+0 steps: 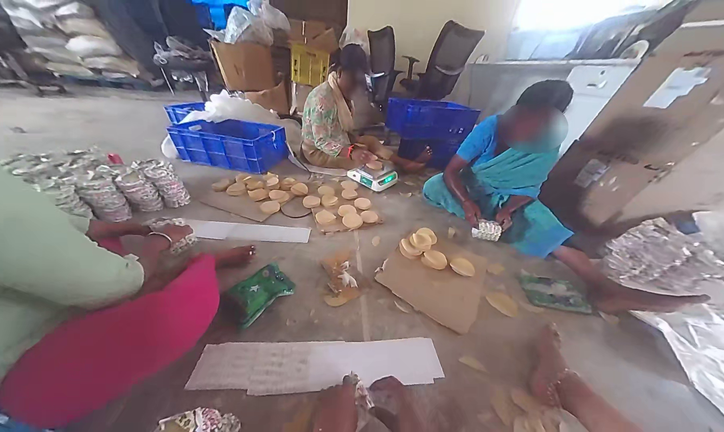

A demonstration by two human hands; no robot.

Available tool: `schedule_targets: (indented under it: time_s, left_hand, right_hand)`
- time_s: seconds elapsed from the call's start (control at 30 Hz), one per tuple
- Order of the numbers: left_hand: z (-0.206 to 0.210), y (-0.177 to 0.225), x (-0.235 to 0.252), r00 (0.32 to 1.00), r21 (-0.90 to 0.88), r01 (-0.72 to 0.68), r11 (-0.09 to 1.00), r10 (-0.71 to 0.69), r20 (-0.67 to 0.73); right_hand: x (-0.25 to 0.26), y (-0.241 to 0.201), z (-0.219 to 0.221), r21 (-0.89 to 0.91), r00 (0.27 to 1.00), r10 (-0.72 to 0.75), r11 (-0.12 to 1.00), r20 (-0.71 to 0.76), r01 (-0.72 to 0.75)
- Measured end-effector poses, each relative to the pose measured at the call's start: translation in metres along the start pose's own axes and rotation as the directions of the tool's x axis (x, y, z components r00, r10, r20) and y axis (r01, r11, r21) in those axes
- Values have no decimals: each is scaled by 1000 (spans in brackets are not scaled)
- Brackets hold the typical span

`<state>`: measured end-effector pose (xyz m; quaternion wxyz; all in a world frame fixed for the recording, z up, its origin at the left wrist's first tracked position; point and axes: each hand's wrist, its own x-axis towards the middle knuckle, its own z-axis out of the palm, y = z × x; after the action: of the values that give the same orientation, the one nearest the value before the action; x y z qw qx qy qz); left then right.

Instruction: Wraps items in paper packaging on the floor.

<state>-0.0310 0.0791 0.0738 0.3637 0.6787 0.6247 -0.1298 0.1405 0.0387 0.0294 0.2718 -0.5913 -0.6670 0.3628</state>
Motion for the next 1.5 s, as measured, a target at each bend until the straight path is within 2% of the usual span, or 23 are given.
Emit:
schedule_targets:
  time_s: [0.13, 0.23, 0.3, 0.37, 0.4, 0.47, 0.53, 0.6, 0.7, 0.8, 0.9, 1.0, 1.1, 1.2, 1.3, 1.4, 1.5]
  left_hand:
    - [-3, -7, 13, 997, 54, 1, 999, -6, 75]
    - [-1, -21, 15, 997, 56, -39, 998, 35, 75]
    - [4, -39, 14, 988, 50, -150, 987, 148, 38]
    - [13, -59, 12, 941, 54, -333, 941, 336, -34]
    - [17, -67, 9, 899, 56, -428, 902, 431, -74]
    - [21, -78, -3, 821, -4, -564, 826, 559, -115]
    - [22, -85, -13, 764, -85, -644, 760, 636, -103]
    - [16, -87, -25, 727, -165, -684, 711, 683, -71]
    - [14, -90, -40, 681, -230, -724, 651, 727, -89]
    - [13, -81, -61, 695, -230, -716, 659, 706, -138]
    - [17, -83, -61, 660, -276, -745, 607, 731, -174]
    - [26, -101, -37, 608, -384, -765, 517, 777, -164]
    - [26, -115, -27, 636, -510, -721, 469, 740, -217]
    - [26, -126, -19, 617, -591, -713, 377, 738, -273]
    - [18, -126, -22, 569, -585, -738, 336, 776, -271]
    - [11, -126, -26, 546, -592, -733, 334, 809, -218]
    - [10, -127, -27, 472, -559, -782, 275, 847, -244]
  right_hand:
    - [16, 5, 48, 66, 979, -40, 996, -198, 54]
    - [20, 9, 53, 197, 977, -32, 978, -211, 74]
    - [21, 10, 44, 372, 992, 74, 928, -104, -30]
    - [25, 13, 28, 445, 993, 87, 888, 82, -115]
    - [28, 12, 17, 405, 976, 54, 904, 212, -138]
    - [28, 1, -1, 234, 891, 5, 964, 453, -125]
    - [29, -15, -12, 113, 810, -12, 991, 586, -67]
    - [30, -29, -20, 69, 736, -27, 997, 677, -28]
    - [29, -43, -27, 101, 623, -51, 994, 781, -44]
    - [26, -52, -34, 164, 563, -82, 982, 822, -96]
    - [23, -53, -35, 213, 525, -86, 959, 846, -186]
    - [22, -51, -33, 207, 537, -41, 945, 843, -252]
    - [21, -62, -37, 165, 609, 29, 951, 793, -260]
    - [20, -64, -33, 245, 647, -28, 937, 762, -249]
    - [15, -67, -30, 384, 640, -108, 870, 761, -310]
    - [9, -68, -27, 416, 619, -135, 845, 773, -335]
    - [7, -64, -25, 444, 593, -187, 835, 783, -324]
